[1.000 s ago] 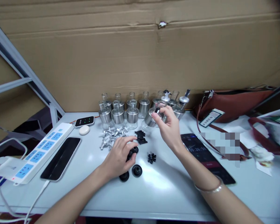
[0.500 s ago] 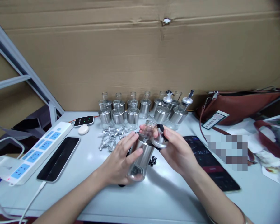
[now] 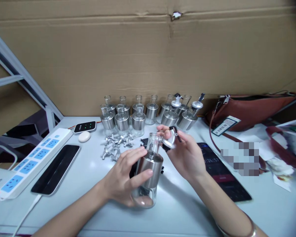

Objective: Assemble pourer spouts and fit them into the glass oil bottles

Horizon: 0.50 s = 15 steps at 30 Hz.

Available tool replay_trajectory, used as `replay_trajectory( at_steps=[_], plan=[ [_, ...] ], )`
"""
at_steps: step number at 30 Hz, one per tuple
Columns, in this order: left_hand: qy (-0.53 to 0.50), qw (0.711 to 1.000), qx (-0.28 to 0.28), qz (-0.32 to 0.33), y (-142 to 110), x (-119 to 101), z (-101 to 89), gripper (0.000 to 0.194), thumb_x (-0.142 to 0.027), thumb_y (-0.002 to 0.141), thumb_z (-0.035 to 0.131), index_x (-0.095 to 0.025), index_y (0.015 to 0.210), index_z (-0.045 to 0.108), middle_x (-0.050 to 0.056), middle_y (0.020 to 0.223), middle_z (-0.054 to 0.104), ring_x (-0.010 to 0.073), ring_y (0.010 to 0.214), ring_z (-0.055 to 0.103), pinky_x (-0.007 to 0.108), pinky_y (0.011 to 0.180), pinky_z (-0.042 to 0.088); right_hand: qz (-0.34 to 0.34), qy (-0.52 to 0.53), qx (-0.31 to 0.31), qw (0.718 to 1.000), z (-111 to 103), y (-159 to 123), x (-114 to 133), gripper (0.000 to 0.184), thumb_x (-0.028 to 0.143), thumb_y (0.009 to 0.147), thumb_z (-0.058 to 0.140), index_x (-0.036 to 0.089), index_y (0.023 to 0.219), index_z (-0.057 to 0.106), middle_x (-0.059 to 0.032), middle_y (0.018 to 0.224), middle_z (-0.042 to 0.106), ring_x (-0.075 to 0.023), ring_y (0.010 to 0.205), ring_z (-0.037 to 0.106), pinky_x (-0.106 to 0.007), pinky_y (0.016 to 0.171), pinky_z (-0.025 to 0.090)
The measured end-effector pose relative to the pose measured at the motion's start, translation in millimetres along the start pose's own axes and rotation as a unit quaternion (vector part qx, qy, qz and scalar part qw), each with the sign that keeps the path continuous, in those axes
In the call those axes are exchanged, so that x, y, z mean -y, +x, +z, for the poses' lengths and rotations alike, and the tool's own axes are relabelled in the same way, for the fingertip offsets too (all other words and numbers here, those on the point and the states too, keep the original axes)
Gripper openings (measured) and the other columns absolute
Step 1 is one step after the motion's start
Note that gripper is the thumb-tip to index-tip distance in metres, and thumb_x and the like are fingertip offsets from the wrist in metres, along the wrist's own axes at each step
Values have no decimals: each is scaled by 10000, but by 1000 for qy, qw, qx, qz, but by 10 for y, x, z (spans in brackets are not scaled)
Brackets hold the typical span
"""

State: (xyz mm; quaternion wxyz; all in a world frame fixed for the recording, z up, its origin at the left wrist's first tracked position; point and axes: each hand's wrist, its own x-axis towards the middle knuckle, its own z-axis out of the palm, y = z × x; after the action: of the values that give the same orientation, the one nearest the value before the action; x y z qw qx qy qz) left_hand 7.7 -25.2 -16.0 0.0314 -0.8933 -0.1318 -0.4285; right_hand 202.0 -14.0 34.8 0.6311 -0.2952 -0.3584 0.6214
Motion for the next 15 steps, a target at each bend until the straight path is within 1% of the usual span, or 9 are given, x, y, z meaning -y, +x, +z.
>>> replay_trajectory(
  at_steps=[2,4,7,9,11,13,15],
  plan=[
    [-1,1000,-6,13,10,-13,-4,806,-487,836,580,-197,1468,173,184,1426,287,336,1299,388,497,1012,387,-38,0,-57,998,-22,42,-17,190,369,722,658,202,637,692,-5,833,643,-131,794,568,-215,719,472],
    [-2,1000,-14,21,16,-21,-5,821,-513,835,568,-192,1472,162,186,1429,288,331,1296,396,483,1005,391,-56,-20,-89,994,-35,71,-38,182,365,737,636,201,685,695,2,741,622,-123,707,558,-219,655,459],
    [-7,999,-26,30,21,-27,-9,897,-567,799,586,-183,1478,143,189,1436,289,325,1289,409,468,1006,393,-72,-63,-96,991,-33,79,-62,178,357,771,623,194,707,659,15,668,584,-108,594,534,-229,575,428],
    [-14,999,-26,33,24,-31,-14,970,-597,750,631,-176,1477,147,193,1448,280,325,1283,414,461,1007,392,-86,-77,-101,988,-26,72,-69,176,353,787,629,190,723,633,24,659,557,-98,579,533,-226,564,421],
    [-21,999,-23,33,29,-38,-20,1031,-613,706,669,-173,1478,145,194,1462,267,326,1283,413,454,1010,389,-87,-65,-117,987,-20,62,-69,133,332,798,617,200,782,614,34,672,539,-96,592,546,-225,574,429],
    [-24,999,-22,30,34,-51,-20,1058,-624,682,685,-180,1477,146,191,1464,274,324,1277,425,451,1002,396,-80,-37,-126,988,-16,51,-61,71,264,785,588,219,840,580,42,693,529,-100,615,563,-234,606,451],
    [-24,999,-33,24,38,-67,-14,1064,-651,663,681,-191,1471,163,193,1450,308,326,1257,452,453,980,412,-79,-15,-118,990,-12,36,-49,160,185,738,566,247,883,536,51,721,532,-106,643,584,-252,652,478]
  ],
)
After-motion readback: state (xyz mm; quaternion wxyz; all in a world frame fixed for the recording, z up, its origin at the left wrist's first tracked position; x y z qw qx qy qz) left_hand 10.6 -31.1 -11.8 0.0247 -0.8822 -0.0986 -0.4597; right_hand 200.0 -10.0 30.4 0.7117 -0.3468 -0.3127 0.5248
